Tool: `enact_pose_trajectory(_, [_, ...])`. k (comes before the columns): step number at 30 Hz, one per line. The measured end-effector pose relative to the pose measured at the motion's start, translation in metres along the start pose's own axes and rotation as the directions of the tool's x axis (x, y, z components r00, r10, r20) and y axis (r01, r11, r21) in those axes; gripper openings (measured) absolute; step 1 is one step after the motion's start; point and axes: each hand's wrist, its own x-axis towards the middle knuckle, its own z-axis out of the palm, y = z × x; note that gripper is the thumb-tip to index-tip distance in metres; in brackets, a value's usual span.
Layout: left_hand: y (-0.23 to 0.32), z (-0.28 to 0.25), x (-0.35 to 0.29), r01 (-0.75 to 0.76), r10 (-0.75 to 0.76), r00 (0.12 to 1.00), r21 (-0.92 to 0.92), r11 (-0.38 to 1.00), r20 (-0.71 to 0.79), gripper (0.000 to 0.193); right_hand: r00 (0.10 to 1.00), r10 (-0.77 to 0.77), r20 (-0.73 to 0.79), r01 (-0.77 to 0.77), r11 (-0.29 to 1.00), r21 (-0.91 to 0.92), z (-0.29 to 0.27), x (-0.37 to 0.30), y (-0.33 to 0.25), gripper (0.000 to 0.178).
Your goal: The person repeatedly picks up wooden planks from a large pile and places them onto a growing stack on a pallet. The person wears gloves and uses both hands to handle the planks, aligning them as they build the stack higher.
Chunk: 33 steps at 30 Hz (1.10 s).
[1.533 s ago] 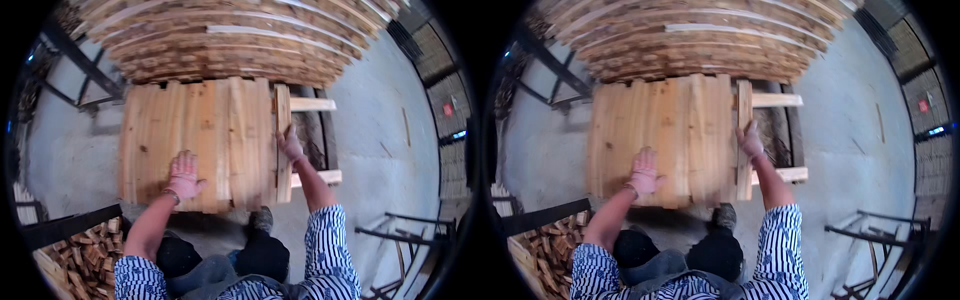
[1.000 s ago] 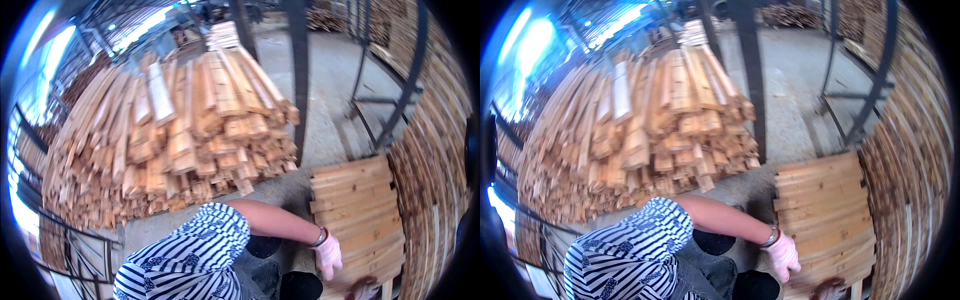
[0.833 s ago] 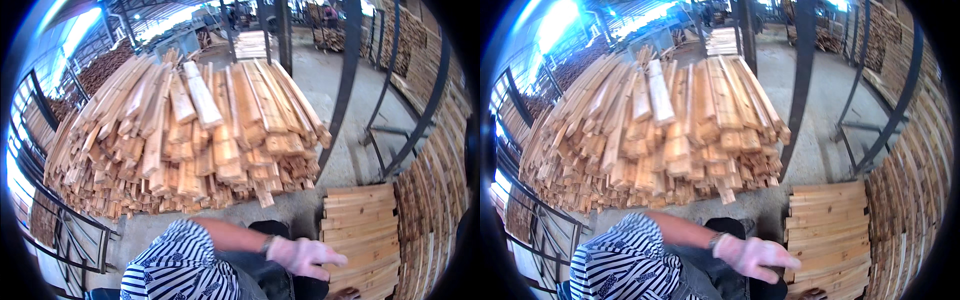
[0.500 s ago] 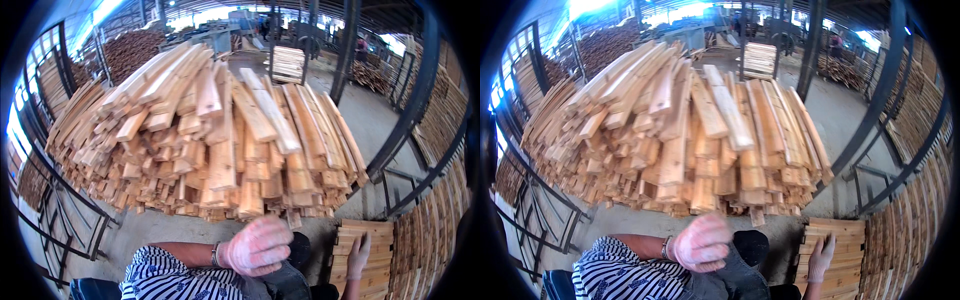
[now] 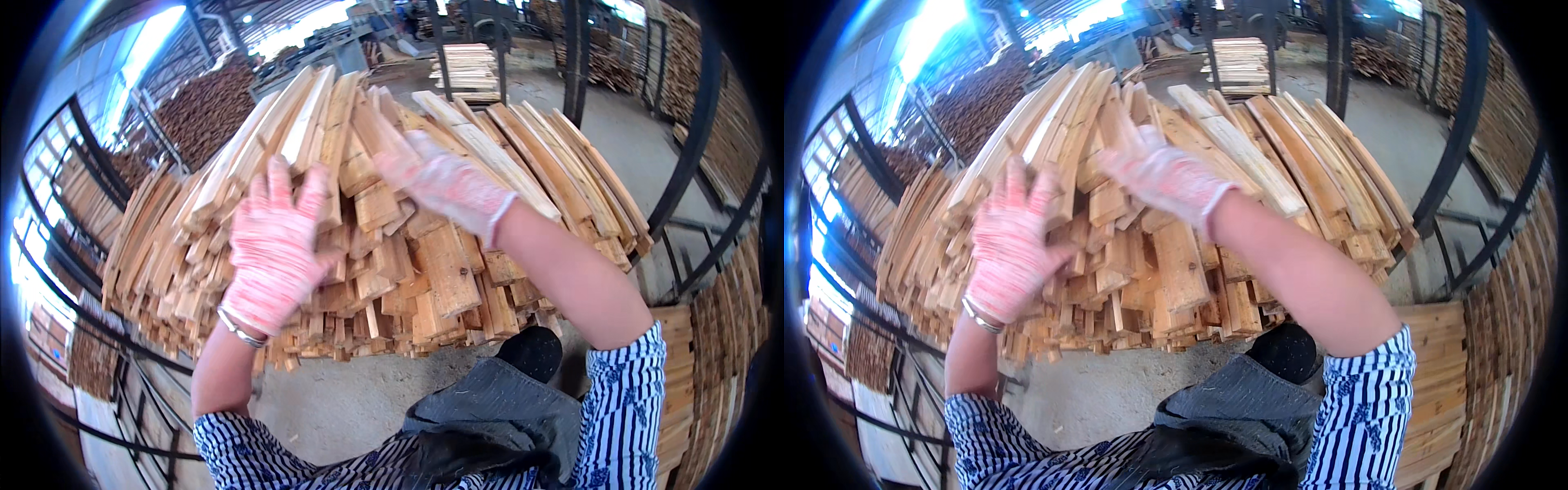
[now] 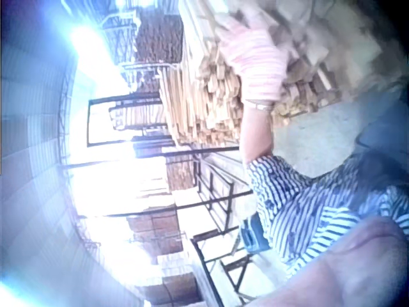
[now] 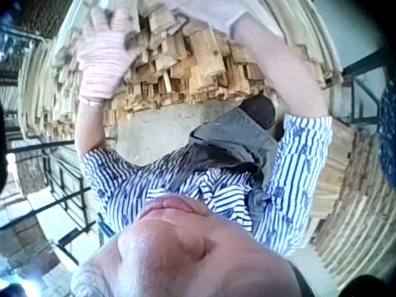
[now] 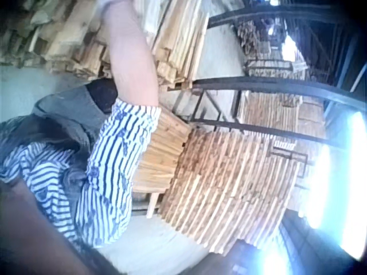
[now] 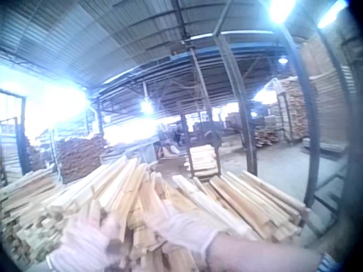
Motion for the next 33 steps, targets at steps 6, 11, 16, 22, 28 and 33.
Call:
enact_pose_trajectory(6, [-0.018,-0.018,0.039,-0.081,0.088,0.977,-0.046,0.996,0.196,0.107,0.978,0.157,0.134,-0.194,0.918,0.347,-0.003,0.007,-0.045,0.096])
enact_pose_trajectory(11, [0.002,-0.005,0.066,-0.136,0.128,0.991,-0.334,0.933,-0.048,0.099,0.985,0.119,0.129,-0.148,0.957,0.250,-0.006,0.007,-0.037,0.105])
enact_pose_trajectory(16, [0.005,0.014,0.059,-0.159,0.121,0.985,-0.370,0.915,-0.125,0.100,0.984,-0.172,0.046,0.177,0.920,-0.350,0.011,-0.037,-0.003,0.114])
enact_pose_trajectory(22, [-0.019,0.017,0.059,-0.307,0.256,0.952,-0.568,0.764,-0.170,0.104,0.910,-0.405,-0.085,0.270,0.737,-0.619,0.032,-0.022,-0.010,0.105])
enact_pose_trajectory(28, [-0.018,0.026,0.022,-0.122,-0.042,0.987,-0.895,0.428,-0.154,0.067,0.876,-0.419,0.238,0.468,0.622,-0.627,0.016,-0.014,-0.018,0.092])
enact_pose_trajectory(33, [0.011,0.071,-0.035,-0.226,-0.197,0.855,-0.687,0.690,-0.479,0.066,0.839,-0.483,0.253,0.503,0.509,-0.698,0.006,-0.005,-0.026,0.086])
